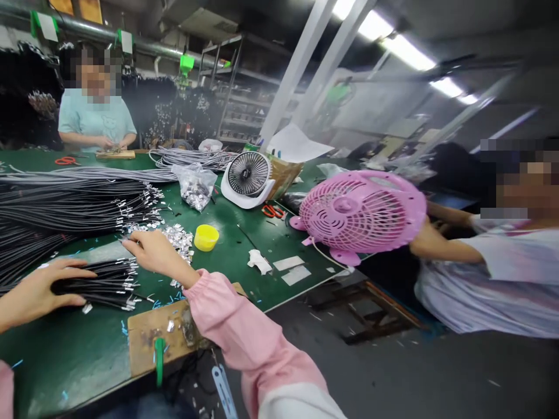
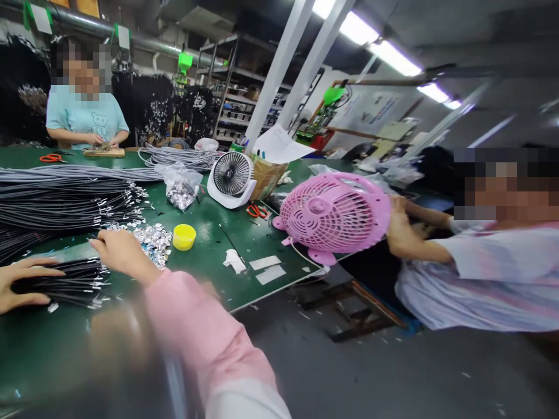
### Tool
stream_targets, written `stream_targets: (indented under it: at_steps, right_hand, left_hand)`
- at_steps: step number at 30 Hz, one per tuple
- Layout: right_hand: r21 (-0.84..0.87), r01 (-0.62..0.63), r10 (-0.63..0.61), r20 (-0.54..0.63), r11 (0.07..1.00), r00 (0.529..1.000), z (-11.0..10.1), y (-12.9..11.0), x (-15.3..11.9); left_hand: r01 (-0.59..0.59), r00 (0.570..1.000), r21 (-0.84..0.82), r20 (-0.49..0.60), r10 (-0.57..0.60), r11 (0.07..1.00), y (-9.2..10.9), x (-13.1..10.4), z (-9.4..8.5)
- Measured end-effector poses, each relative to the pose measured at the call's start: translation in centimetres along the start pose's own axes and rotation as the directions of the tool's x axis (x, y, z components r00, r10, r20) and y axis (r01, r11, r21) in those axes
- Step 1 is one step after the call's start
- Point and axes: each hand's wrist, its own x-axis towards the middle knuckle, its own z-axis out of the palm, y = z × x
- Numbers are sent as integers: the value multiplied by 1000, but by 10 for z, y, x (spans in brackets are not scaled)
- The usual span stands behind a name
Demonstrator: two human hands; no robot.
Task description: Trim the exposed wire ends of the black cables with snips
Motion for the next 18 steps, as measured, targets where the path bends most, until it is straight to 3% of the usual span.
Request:
stream_targets:
  at_steps: [6, 10, 16, 18]
  right_hand:
    - [245, 120, -55, -257, 962, 965, 8, 0, -18]
    - [278, 122, -26, -326, 953, 945, 14, 7, -20]
    - [417, 70, 142, -455, 906, 879, 14, 16, -24]
    - [447, 65, 167, -460, 892, 872, 14, 18, -25]
  left_hand:
    - [-82, 995, -8, -59, 82, 997, 31, 15, 32]
    - [-126, 976, -3, -181, 123, 992, 50, 14, 47]
    - [-97, 882, 4, -462, 88, 995, 71, 6, 35]
    - [-89, 859, 2, -506, 77, 996, 79, 9, 30]
